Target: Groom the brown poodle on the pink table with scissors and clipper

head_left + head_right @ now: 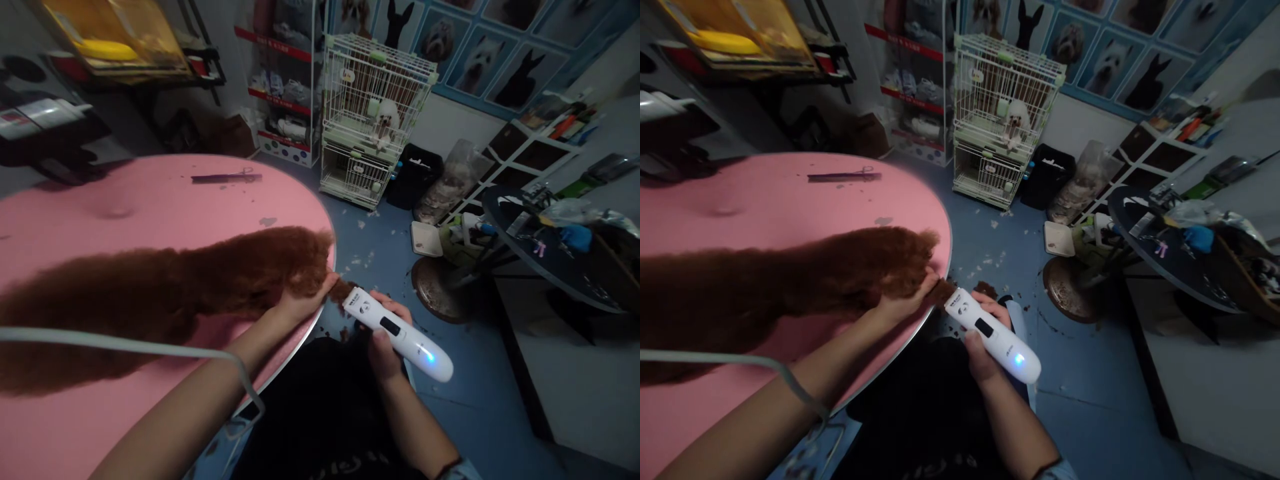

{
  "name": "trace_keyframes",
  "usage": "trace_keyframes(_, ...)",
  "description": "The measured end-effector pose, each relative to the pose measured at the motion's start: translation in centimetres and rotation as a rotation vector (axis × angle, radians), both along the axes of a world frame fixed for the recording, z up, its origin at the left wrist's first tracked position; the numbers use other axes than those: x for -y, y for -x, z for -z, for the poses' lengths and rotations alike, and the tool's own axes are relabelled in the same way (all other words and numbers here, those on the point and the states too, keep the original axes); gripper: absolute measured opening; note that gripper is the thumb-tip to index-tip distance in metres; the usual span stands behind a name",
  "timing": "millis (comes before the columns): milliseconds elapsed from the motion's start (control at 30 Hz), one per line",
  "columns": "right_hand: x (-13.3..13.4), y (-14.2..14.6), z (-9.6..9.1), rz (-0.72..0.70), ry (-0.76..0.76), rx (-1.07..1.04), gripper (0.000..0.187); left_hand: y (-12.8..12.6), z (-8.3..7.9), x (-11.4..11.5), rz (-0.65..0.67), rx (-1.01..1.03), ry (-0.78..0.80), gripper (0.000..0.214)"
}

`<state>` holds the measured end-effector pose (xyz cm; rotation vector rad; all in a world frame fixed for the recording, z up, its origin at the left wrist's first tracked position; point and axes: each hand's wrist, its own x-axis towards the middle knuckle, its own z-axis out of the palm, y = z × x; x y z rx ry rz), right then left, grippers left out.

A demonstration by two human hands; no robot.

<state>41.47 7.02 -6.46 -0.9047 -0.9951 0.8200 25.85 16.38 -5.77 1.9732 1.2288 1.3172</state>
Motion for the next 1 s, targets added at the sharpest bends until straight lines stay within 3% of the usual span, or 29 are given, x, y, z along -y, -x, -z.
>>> trace_keyframes(200,-0.6,0.5,0.3,-0.056,-0.018,-0.029,0.047,0.2,0.2,-0.1,0.007,-0.079,-0.025,0.034)
trace_keyframes(367,-0.9,0.4,0.5,-0.055,-0.026,-0.075,0.049,0.2,0.1,0.1,0.059,-0.011,0.08,0.029)
trace_keyframes(500,-1.1,0.4,0.3,-0.141,0.003,-0.12,0.053,0.1,-0.6,0.4,0.103,0.088,0.085,0.026)
trace_keyframes(700,-1.3,0.2,0.1,-0.036,0.024,-0.138,0.048,0.1,-1.4,0.6,0.076,0.091,0.052,0.02)
trace_keyframes(867,-1.6,-0.9,-0.2,-0.304,0.012,-0.129,0.046,0.1,-1.4,0.6,0.09,0.081,0.013,0.02)
trace_keyframes(933,-1.7,-1.4,-0.4,-0.254,-0.001,-0.144,0.043,0.1,-1.5,0.5,0.1,0.066,0.015,0.02)
trace_keyframes(1000,-1.8,-1.8,-0.5,-0.109,0.001,-0.17,0.039,0.1,-1.5,0.5,0.098,0.052,0.016,0.02)
